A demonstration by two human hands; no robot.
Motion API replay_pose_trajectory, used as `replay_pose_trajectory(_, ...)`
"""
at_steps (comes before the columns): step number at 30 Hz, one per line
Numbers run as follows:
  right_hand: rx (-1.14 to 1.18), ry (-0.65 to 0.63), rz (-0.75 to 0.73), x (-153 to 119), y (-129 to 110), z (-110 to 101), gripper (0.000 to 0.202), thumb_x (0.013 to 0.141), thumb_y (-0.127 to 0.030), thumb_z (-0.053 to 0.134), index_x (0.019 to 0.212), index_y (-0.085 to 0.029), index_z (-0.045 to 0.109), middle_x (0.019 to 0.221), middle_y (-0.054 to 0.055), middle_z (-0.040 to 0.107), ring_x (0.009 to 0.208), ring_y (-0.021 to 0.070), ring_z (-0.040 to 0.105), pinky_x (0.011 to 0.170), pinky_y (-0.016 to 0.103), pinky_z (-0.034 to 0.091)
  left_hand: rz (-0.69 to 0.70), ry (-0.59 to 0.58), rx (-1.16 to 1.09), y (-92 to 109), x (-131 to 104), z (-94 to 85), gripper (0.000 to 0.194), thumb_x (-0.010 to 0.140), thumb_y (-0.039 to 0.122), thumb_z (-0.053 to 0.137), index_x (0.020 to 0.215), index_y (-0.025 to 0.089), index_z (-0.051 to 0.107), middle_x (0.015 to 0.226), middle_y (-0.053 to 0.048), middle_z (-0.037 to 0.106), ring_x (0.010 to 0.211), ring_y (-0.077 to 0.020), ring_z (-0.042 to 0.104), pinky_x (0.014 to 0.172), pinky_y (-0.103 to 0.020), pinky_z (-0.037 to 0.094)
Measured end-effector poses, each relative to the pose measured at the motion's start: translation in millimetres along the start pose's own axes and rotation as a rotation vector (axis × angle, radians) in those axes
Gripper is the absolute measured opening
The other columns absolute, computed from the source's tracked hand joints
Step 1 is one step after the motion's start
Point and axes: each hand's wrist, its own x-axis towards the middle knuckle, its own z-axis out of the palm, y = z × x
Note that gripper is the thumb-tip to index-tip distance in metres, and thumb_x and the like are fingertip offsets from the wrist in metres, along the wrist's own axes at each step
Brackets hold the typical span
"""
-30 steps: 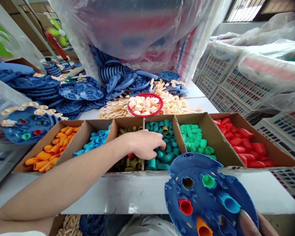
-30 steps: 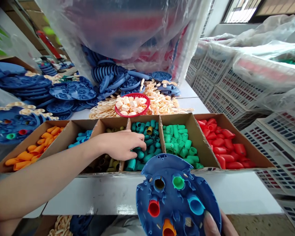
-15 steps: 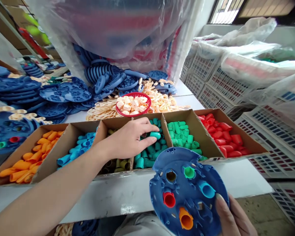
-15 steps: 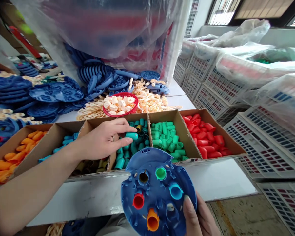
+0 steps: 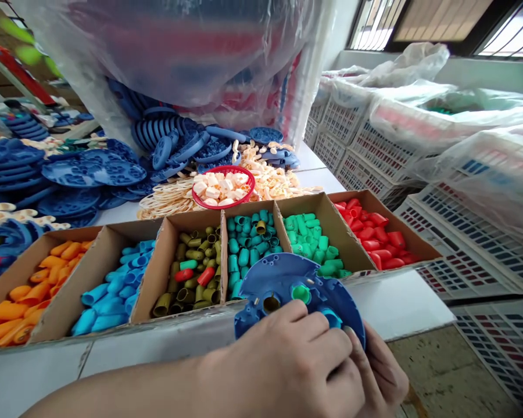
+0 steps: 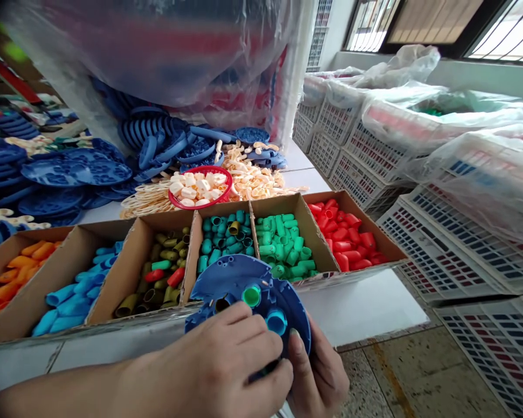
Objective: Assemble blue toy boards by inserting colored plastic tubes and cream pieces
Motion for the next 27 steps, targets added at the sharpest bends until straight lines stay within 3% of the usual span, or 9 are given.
replay_pose_trajectory(4, 0.087, -0.061, -0.077, -6, -2, 5, 0.026, 0.094, -0.036, 0.077, 0.118, -0.025, 0.08, 0.104, 0.005, 0.081, 0.084, 0.0259, 0.08, 0.073, 0.026, 0.067, -0.178, -0.088, -0.085, -13, 3, -28.0, 0.007, 0.098, 0.02, 0.064, 0.101, 0.015, 0.068, 0.095, -0.004, 0.064, 0.084, -0.0206, 0.054, 0.077, -0.039, 0.04)
replay_pose_trajectory(6, 0.098, -0.129, -0.106, -8, -7, 9, 0.029, 0.096, -0.031, 0.074, 0.125, -0.031, 0.076, 0.109, 0.002, 0.08, 0.086, 0.0242, 0.08, 0.076, 0.024, 0.066, -0.183, -0.179, -0.043, -20, 3, -35.2, 0.002, 0.095, 0.019, 0.067, 0.095, 0.017, 0.067, 0.099, -0.005, 0.062, 0.089, -0.0222, 0.054, 0.078, -0.04, 0.039)
replay_pose_trajectory(10, 0.105, -0.202, -0.154, -9, -12, 14, 0.035, 0.1, -0.03, 0.07, 0.134, -0.038, 0.071, 0.114, -0.003, 0.079, 0.09, 0.0212, 0.08, 0.081, 0.022, 0.065, -0.135, -0.291, 0.015, -26, -1, -34.3, 0.011, 0.092, 0.012, 0.066, 0.084, 0.019, 0.063, 0.098, -0.005, 0.06, 0.09, -0.023, 0.051, 0.079, -0.039, 0.036)
replay_pose_trajectory(15, 0.058, -0.209, -0.192, -13, -8, 17, 0.034, 0.101, -0.036, 0.07, 0.134, -0.04, 0.07, 0.114, -0.005, 0.079, 0.09, 0.0186, 0.08, 0.082, 0.018, 0.063, -0.078, -0.28, 0.057, -24, -4, -32.9, 0.006, 0.096, 0.015, 0.064, 0.102, 0.018, 0.065, 0.099, -0.004, 0.061, 0.089, -0.0226, 0.052, 0.079, -0.04, 0.035)
replay_pose_trajectory(17, 0.047, -0.164, -0.152, -16, -9, 20, 0.031, 0.1, -0.042, 0.07, 0.131, -0.039, 0.072, 0.112, -0.004, 0.08, 0.089, 0.0177, 0.08, 0.081, 0.018, 0.063, -0.036, -0.28, 0.088, -22, -4, -31.6, 0.003, 0.097, 0.017, 0.065, 0.094, 0.017, 0.064, 0.091, -0.003, 0.06, 0.083, -0.0218, 0.051, 0.077, -0.039, 0.034)
replay_pose_trajectory(21, 0.064, -0.145, -0.123, -18, -12, 24, 0.03, 0.1, -0.042, 0.071, 0.13, -0.039, 0.073, 0.111, -0.005, 0.08, 0.086, 0.0157, 0.079, 0.08, 0.017, 0.062, -0.042, -0.191, 0.176, -20, -6, -26.5, 0.022, 0.094, 0.019, 0.068, 0.077, 0.018, 0.055, 0.076, -0.001, 0.055, 0.071, -0.0198, 0.046, 0.071, -0.038, 0.03)
replay_pose_trajectory(24, 0.073, -0.224, -0.188, -16, -12, 24, 0.034, 0.1, -0.035, 0.071, 0.134, -0.039, 0.07, 0.112, -0.004, 0.08, 0.085, 0.0163, 0.08, 0.078, 0.017, 0.063, -0.081, -0.166, 0.187, -19, -9, -24.4, 0.019, 0.095, 0.021, 0.067, 0.081, 0.018, 0.056, 0.076, 0.0, 0.056, 0.07, -0.0197, 0.046, 0.07, -0.038, 0.03)
replay_pose_trajectory(27, 0.076, -0.143, -0.08, -18, -12, 24, 0.03, 0.097, -0.04, 0.075, 0.125, -0.032, 0.076, 0.108, 0.0, 0.081, 0.084, 0.0191, 0.079, 0.077, 0.02, 0.063, -0.08, -0.205, 0.157, -17, -12, -21.2, 0.015, 0.096, 0.015, 0.063, 0.083, 0.018, 0.057, 0.079, -0.001, 0.059, 0.07, -0.0194, 0.047, 0.071, -0.038, 0.03)
